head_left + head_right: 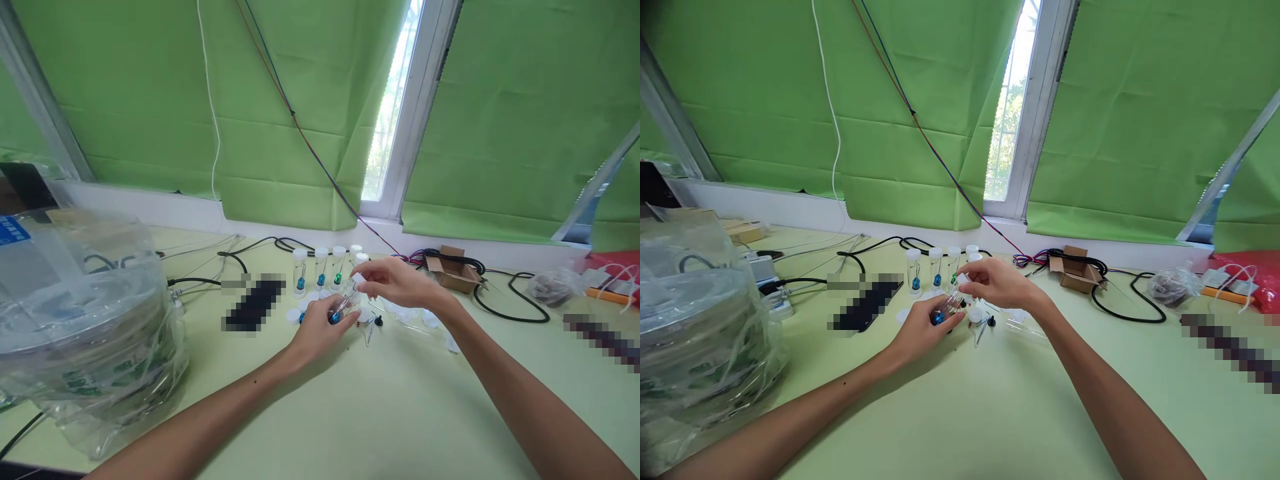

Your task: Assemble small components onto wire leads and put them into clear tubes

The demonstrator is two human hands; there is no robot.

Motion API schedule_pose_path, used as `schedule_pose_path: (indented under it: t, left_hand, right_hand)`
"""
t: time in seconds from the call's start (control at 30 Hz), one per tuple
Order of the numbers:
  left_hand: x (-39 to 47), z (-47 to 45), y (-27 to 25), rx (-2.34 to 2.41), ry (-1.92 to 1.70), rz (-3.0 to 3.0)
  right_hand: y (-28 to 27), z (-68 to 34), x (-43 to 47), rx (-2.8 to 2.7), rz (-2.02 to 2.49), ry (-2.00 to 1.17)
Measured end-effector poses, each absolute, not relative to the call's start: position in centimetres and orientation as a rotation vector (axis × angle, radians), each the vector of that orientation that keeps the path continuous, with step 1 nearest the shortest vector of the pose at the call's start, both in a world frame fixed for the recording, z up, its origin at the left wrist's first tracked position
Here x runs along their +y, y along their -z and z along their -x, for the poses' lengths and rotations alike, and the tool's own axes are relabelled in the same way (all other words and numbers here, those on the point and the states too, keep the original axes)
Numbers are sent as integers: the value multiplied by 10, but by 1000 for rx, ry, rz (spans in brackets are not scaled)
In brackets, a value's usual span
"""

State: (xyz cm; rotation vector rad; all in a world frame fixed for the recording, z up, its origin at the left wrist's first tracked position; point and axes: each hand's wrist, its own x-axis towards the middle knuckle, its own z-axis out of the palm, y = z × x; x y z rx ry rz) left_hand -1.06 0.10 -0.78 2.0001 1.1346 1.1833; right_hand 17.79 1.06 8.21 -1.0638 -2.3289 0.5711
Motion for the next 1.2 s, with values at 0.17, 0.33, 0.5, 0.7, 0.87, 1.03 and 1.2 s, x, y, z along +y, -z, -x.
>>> schedule_pose_path:
  t: [0.17, 0.33, 0.5, 0.7, 0.87, 1.03, 1.2]
  left_hand:
    - [3, 14, 10, 1217, -1126, -2131]
    - [5, 17, 9, 1234, -1080, -2203]
    - [6, 19, 7, 1255, -1061, -2233]
    - [3, 19, 4, 1278, -1103, -2225]
    - [1, 18, 5, 1318, -1078, -2205]
    - [0, 17, 6, 1315, -1078, -2213]
    - [-1, 16, 5, 1292, -1099, -2205]
  right_hand:
    - [-82, -180, 11, -2392, 1046, -502]
    - [-80, -180, 12, -2422, 1027, -499]
    - [-78, -177, 11, -2397, 1024, -495]
    - [-76, -173, 11, -2328, 977, -591]
    - [-72, -172, 13, -2290, 965, -696]
    - [-71, -172, 13, -2274, 980, -699]
    - [-72, -173, 14, -2260, 991, -746]
